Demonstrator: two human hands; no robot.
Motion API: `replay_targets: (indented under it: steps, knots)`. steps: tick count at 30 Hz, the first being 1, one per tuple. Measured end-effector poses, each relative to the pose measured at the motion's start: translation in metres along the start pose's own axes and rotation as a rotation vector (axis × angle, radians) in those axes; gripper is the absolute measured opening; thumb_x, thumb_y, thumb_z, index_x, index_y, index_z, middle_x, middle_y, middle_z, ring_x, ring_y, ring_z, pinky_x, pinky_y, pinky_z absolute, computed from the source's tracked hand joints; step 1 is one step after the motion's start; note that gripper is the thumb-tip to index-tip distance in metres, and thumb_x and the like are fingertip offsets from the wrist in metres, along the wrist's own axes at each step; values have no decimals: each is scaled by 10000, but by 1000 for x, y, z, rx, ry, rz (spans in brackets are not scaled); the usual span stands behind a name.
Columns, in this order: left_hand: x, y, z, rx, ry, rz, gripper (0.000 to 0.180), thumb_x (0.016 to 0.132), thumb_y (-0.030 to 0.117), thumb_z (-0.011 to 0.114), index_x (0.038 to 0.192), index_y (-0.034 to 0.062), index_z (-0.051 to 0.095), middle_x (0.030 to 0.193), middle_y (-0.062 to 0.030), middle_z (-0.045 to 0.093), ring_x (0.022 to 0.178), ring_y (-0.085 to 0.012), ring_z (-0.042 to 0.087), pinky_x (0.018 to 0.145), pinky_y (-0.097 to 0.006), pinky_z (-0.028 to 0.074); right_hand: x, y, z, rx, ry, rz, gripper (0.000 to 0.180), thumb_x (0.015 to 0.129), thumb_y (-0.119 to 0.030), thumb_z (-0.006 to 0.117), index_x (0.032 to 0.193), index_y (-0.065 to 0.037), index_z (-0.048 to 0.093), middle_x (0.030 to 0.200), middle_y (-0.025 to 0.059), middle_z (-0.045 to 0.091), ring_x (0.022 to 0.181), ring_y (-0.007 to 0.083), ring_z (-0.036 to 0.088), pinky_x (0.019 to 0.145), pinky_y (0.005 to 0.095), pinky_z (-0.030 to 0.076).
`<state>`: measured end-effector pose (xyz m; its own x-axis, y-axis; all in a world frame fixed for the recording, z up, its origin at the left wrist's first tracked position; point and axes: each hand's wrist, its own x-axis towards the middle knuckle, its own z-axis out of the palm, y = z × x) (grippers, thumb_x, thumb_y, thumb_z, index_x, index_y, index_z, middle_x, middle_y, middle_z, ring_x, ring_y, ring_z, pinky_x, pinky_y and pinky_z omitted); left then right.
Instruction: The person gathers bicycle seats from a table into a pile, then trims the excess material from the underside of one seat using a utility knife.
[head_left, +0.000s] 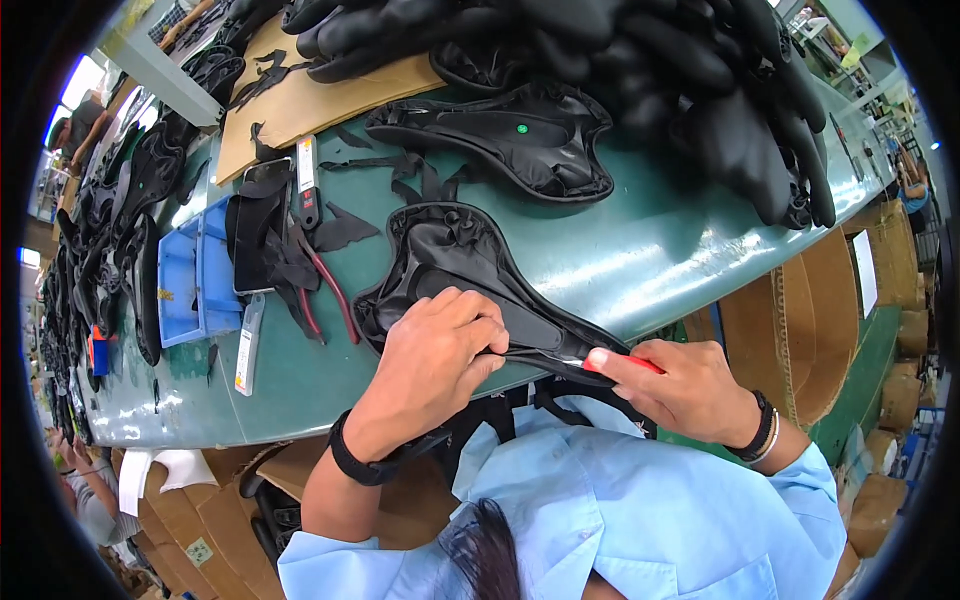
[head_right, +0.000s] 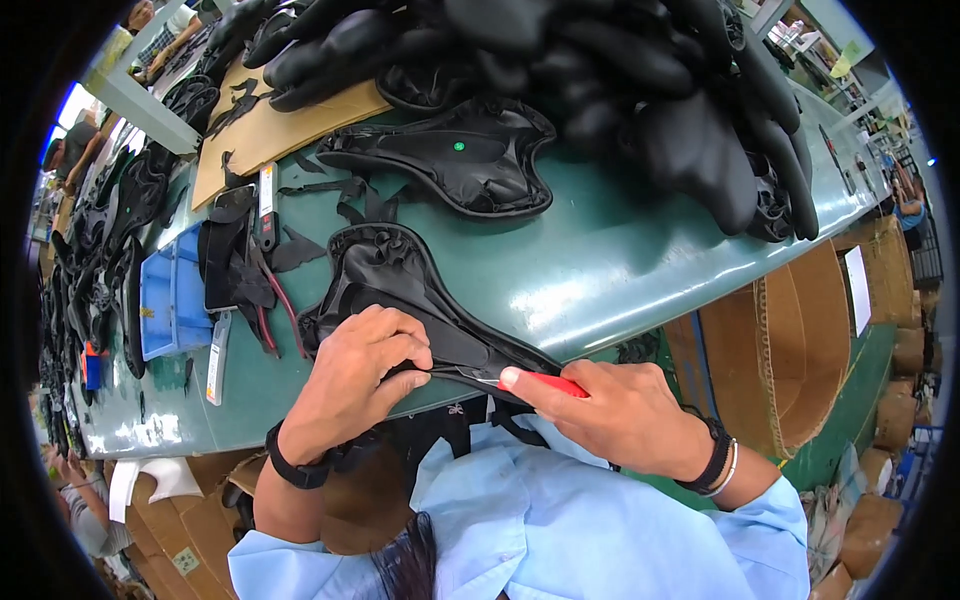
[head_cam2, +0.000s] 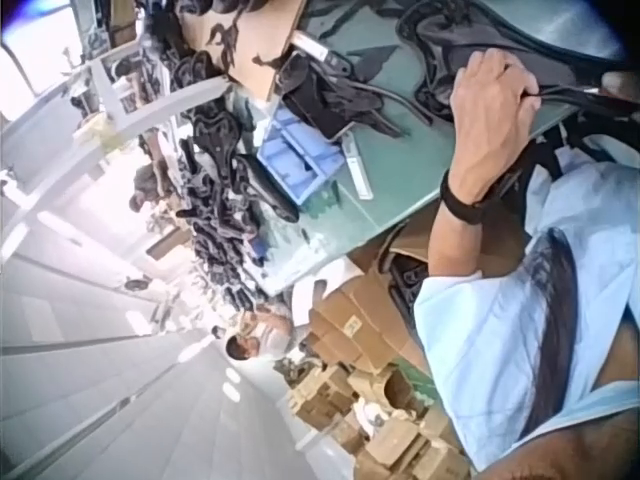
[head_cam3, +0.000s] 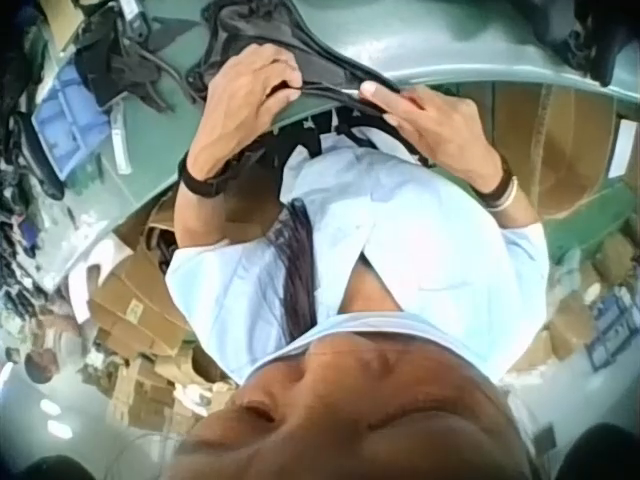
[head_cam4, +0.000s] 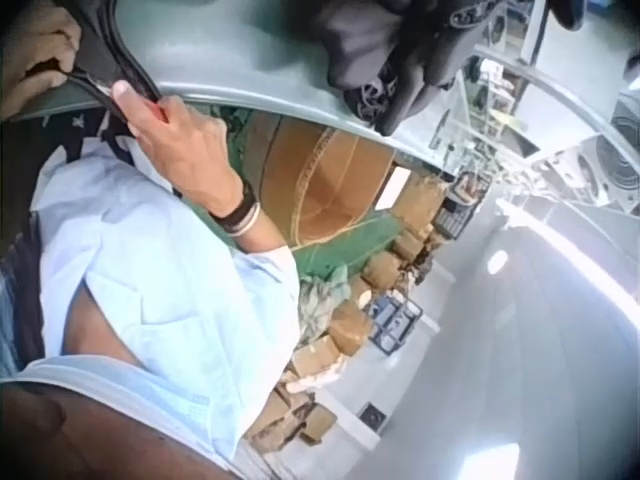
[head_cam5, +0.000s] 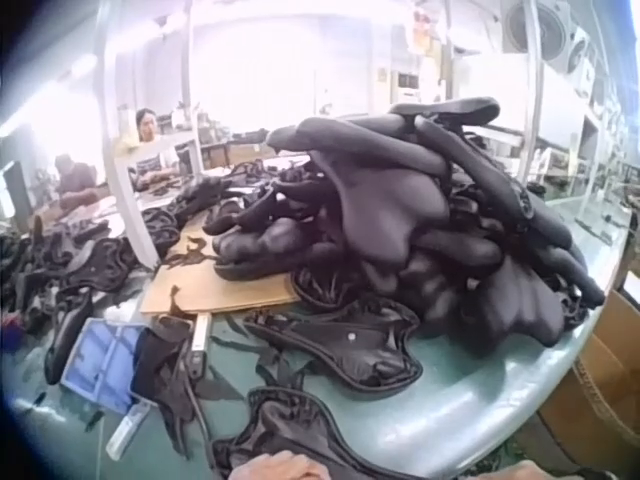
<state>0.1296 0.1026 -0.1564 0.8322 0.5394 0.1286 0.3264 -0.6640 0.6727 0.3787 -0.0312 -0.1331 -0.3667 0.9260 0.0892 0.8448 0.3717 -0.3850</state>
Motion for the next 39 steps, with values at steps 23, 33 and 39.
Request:
replay_targets:
  steps: [23,33,39]
  knots:
    - [2,-6,17,173,192,120,138,683,31,696,765,51,586,831,-35,598,733,-213,572,601,-315,485,28,-19,-7,-389,-170,-155,596,780,-130,583,1354,-278,519,711,39,436,563,171,502,468,294,397]
    - [0,5,31,206,253,-52,134,688,57,656,786,43,566,822,-67,550,773,-239,569,587,-345,501,18,6,-50,-435,-352,-83,698,751,-80,632,1396,-281,455,723,55,484,583,198,553,488,311,440]
    - [28,32,40,209,319,-241,96,741,48,651,788,30,569,836,-134,580,751,-330,590,645,-410,481,9,-7,-7,785,106,513,633,927,-114,556,1484,-140,258,960,108,598,680,179,600,595,311,522]
